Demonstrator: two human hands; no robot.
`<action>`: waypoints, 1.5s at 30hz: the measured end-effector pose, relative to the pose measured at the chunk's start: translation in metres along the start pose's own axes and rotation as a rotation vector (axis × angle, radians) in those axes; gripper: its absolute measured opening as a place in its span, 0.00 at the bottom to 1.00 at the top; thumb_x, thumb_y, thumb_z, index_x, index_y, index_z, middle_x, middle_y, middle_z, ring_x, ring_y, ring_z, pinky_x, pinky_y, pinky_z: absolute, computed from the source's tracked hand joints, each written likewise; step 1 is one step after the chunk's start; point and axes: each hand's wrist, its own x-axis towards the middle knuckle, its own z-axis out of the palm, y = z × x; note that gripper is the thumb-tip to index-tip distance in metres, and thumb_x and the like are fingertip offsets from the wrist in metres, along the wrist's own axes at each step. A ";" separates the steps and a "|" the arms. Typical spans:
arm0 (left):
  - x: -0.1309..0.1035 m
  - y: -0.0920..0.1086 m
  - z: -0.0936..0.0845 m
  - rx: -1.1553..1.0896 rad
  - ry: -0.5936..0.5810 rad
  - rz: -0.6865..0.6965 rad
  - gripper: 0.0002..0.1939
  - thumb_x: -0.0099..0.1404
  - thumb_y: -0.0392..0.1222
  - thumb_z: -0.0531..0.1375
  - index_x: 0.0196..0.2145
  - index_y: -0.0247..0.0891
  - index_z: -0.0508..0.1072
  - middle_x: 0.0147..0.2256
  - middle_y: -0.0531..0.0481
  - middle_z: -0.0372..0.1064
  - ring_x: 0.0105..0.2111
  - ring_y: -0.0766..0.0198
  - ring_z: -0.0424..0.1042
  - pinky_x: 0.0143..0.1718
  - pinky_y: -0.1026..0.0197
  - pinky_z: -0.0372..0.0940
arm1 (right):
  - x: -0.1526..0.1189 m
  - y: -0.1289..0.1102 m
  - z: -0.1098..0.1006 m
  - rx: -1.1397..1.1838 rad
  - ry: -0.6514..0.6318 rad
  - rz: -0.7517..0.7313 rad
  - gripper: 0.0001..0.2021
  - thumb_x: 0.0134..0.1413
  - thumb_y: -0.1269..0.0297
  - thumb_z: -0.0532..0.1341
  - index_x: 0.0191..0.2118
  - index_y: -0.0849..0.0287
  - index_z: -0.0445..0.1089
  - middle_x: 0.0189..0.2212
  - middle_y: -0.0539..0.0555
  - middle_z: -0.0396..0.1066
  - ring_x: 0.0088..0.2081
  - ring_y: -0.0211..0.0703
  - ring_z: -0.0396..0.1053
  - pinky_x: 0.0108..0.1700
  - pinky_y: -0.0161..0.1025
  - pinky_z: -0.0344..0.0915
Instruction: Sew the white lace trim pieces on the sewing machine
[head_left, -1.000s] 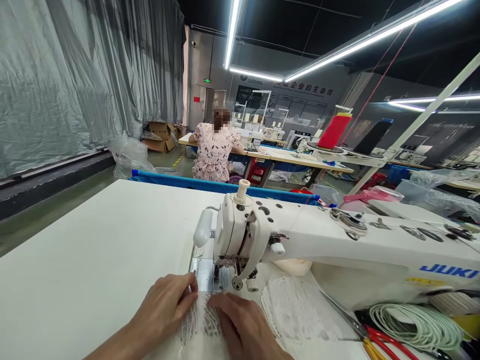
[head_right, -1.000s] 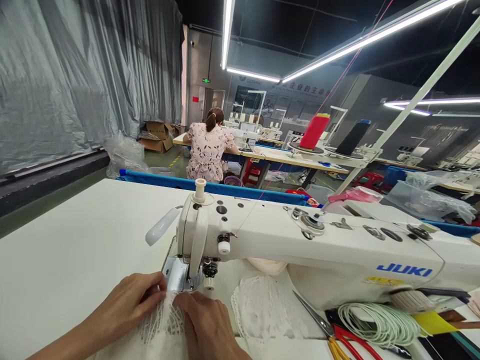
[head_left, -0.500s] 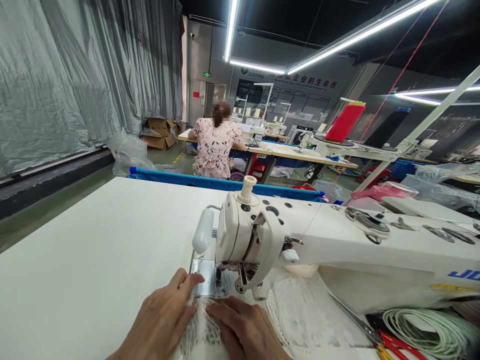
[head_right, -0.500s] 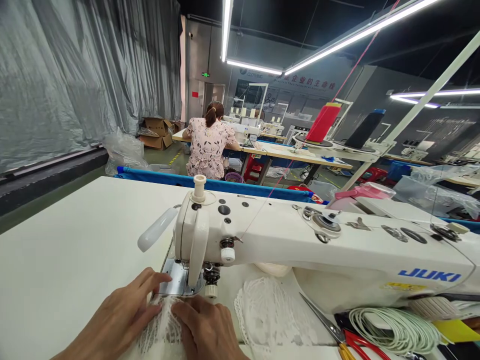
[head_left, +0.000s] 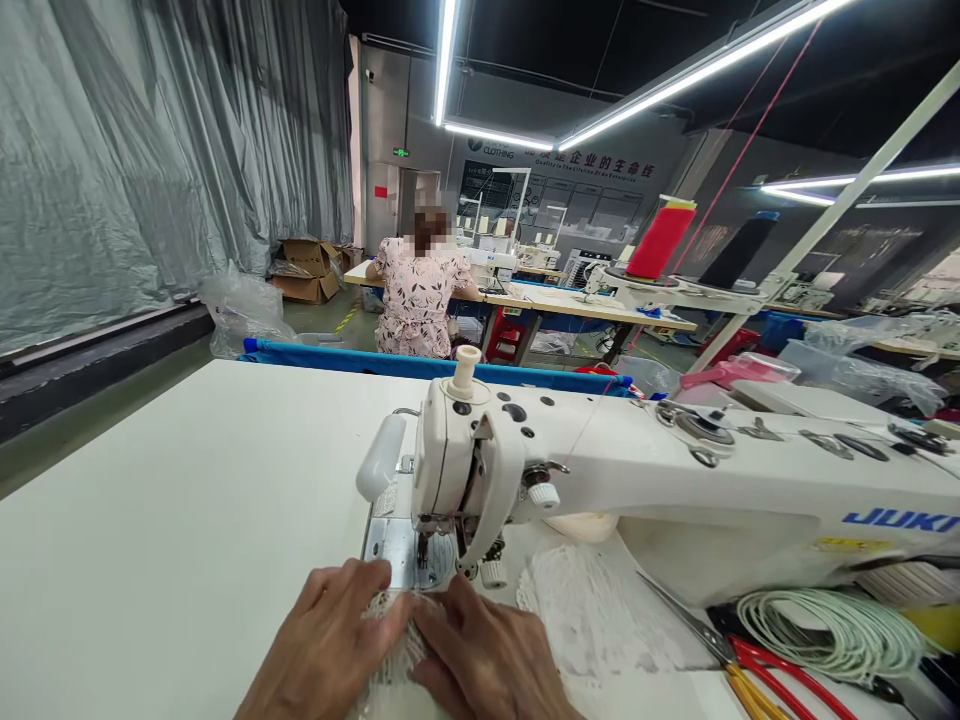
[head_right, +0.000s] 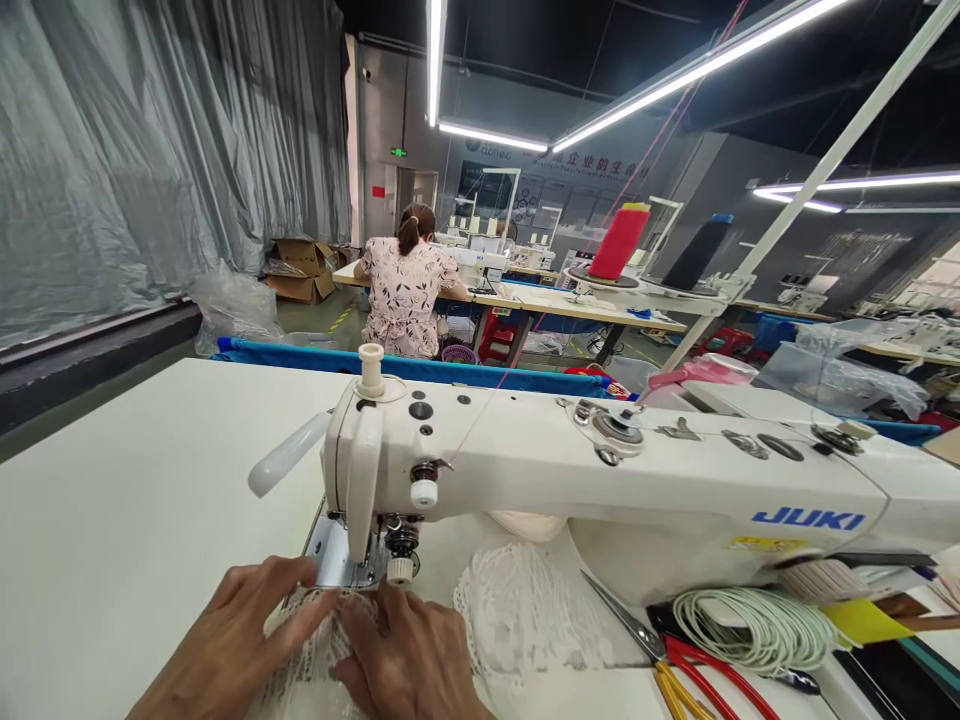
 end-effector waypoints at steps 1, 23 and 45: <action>-0.001 -0.001 0.002 -0.029 0.005 0.021 0.16 0.68 0.25 0.43 0.39 0.35 0.68 0.39 0.45 0.64 0.35 0.62 0.63 0.35 0.58 0.53 | 0.000 0.000 0.001 -0.003 0.002 -0.001 0.11 0.56 0.58 0.58 0.43 0.56 0.65 0.29 0.51 0.67 0.22 0.40 0.66 0.19 0.35 0.48; 0.010 -0.017 0.008 -0.111 -0.289 -0.115 0.10 0.62 0.33 0.51 0.40 0.42 0.66 0.40 0.50 0.66 0.37 0.60 0.65 0.40 0.56 0.48 | 0.004 0.005 0.013 -0.075 0.383 -0.099 0.20 0.61 0.49 0.52 0.27 0.59 0.66 0.29 0.53 0.71 0.24 0.40 0.63 0.30 0.42 0.53; 0.015 -0.007 0.008 -0.168 -0.152 0.032 0.16 0.66 0.26 0.44 0.40 0.39 0.68 0.38 0.48 0.69 0.43 0.62 0.65 0.47 0.55 0.51 | -0.001 0.011 -0.020 0.057 0.139 -0.113 0.10 0.55 0.57 0.63 0.36 0.58 0.68 0.41 0.54 0.73 0.42 0.47 0.67 0.46 0.45 0.57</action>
